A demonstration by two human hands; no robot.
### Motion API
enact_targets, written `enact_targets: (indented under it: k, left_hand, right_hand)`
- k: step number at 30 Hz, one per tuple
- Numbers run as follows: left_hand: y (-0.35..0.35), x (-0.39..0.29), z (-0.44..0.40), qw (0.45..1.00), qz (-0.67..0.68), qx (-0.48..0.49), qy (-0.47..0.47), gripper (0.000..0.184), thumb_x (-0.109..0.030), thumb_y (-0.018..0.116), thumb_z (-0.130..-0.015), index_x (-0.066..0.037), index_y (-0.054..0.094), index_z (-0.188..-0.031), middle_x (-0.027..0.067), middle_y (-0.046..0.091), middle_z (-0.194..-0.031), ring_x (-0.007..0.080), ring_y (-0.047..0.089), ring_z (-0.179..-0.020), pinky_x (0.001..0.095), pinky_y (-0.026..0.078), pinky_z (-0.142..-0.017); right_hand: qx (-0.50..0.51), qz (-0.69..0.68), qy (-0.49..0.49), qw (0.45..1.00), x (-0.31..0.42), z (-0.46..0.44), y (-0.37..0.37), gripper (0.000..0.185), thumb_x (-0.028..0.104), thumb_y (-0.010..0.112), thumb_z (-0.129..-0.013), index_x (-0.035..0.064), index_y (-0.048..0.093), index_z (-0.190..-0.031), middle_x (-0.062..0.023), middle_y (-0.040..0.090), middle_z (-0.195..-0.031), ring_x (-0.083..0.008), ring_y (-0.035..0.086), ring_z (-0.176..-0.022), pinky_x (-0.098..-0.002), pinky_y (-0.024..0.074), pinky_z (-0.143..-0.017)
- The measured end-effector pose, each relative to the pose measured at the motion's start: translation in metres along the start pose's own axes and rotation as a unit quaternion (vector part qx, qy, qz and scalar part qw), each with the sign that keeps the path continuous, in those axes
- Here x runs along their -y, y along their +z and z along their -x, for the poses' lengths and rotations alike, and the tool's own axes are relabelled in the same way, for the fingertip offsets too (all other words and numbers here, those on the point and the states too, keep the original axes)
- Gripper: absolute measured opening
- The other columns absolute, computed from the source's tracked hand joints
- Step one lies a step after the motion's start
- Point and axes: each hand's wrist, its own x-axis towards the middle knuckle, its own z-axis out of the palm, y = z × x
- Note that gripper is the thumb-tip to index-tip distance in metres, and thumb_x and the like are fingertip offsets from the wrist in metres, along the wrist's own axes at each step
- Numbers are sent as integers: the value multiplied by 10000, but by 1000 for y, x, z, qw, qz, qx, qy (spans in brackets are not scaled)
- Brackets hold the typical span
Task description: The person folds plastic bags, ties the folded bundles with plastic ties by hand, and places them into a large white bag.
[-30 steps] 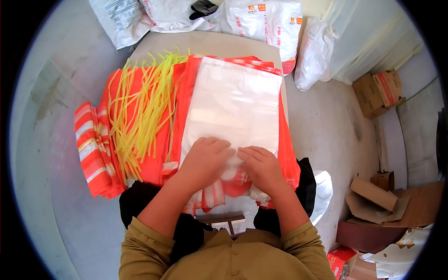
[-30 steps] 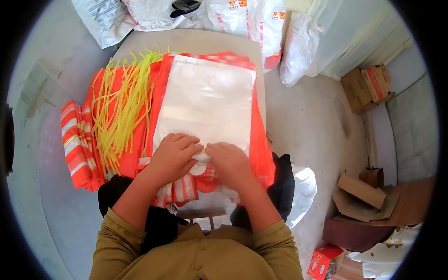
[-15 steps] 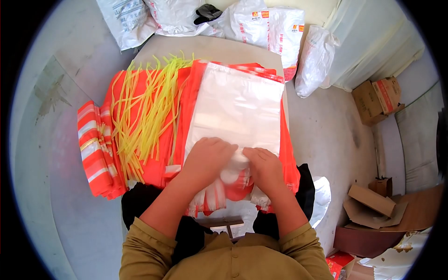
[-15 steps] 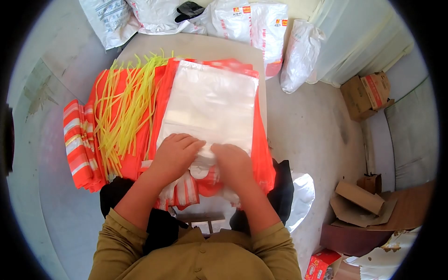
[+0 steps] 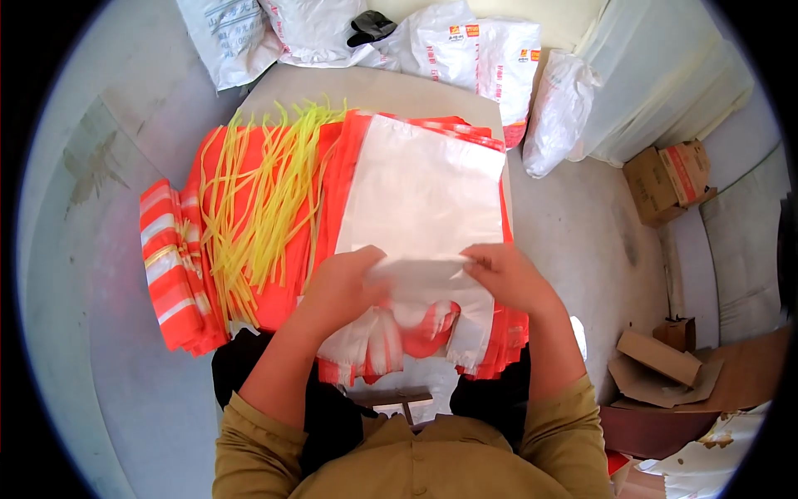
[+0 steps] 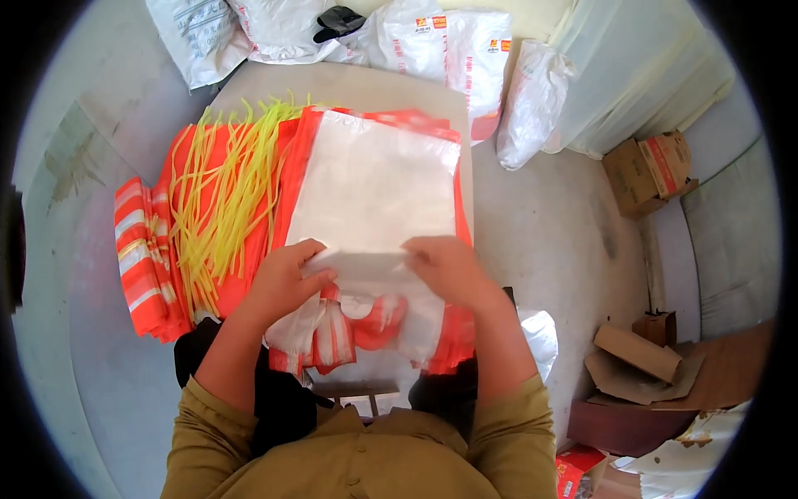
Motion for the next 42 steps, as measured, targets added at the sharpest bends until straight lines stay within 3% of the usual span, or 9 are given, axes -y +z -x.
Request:
enact_targets:
  k: [2,7,12,15,19,22,25,31,42]
  left_hand:
    - [1,6,-3,999,26,-27,-26,314,-159,767,-897,-7,673,-1155,133,711,-916,260,692,-851,355,537,-781]
    - [0,15,-15,989,75,-60,-109,318,-137,748,-916,-15,660,-1196,86,694,-879,171,655,-809,329,531,-758]
    - [-3,7,-22,989,13,-79,-124,319,-139,729,-917,-53,654,-1215,88,647,-811,204,641,-753,355,517,-712]
    - [-1,6,-27,988,-36,-77,-128,318,-163,711,-914,-67,650,-1211,115,658,-797,288,658,-755,419,517,-702]
    - [1,2,-30,986,-58,-82,-135,289,-167,691,-915,-59,653,-1180,132,665,-763,333,670,-741,457,519,-695]
    - [2,-3,-30,980,-82,-72,-167,299,-155,728,-902,-65,647,-1175,99,634,-849,270,640,-798,402,509,-720]
    - [14,9,-27,954,-234,-189,11,321,-161,753,-875,-59,660,-1165,123,647,-1019,290,638,-965,431,512,-819]
    - [17,0,-29,949,-194,-53,244,496,-164,784,-811,-69,650,-1279,129,629,-1354,316,569,-1313,439,483,-1063]
    - [11,9,-33,957,-230,2,174,562,-50,690,-748,-48,632,-1308,135,575,-1474,334,496,-1417,425,461,-1129]
  right_hand:
    - [45,-31,16,998,-16,-26,-6,214,122,631,-989,-29,697,-1126,-86,689,-859,-138,613,-827,-330,520,-783]
    - [77,-70,74,992,-35,-71,-7,228,181,655,-966,-6,711,-1084,-88,690,-875,-190,625,-806,-344,512,-762]
    - [77,-47,127,988,-41,-84,3,243,175,637,-956,-27,721,-1062,-68,699,-891,-169,615,-833,-333,505,-789]
    - [39,67,121,990,-19,-78,6,245,184,647,-944,-8,703,-1086,-118,713,-966,-252,654,-853,-376,518,-803]
    - [-122,164,-14,979,-20,-57,27,305,169,689,-899,31,665,-1169,-147,682,-1145,-338,642,-1002,-420,517,-886]
    - [-177,194,-148,954,-20,-38,42,370,132,716,-849,55,648,-1204,-133,651,-1245,-363,604,-1135,-479,487,-975]
    - [-130,185,-200,953,-9,-7,61,458,68,710,-792,72,637,-1245,-142,580,-1421,-390,518,-1332,-581,387,-1116]
    - [-110,255,-139,951,-19,5,56,524,31,645,-816,70,595,-1336,-178,512,-1505,-381,447,-1427,-569,322,-1189]
    - [-50,298,-128,945,-40,-7,40,622,-18,624,-841,99,549,-1447,-102,477,-1579,-319,408,-1484,-483,342,-1209]
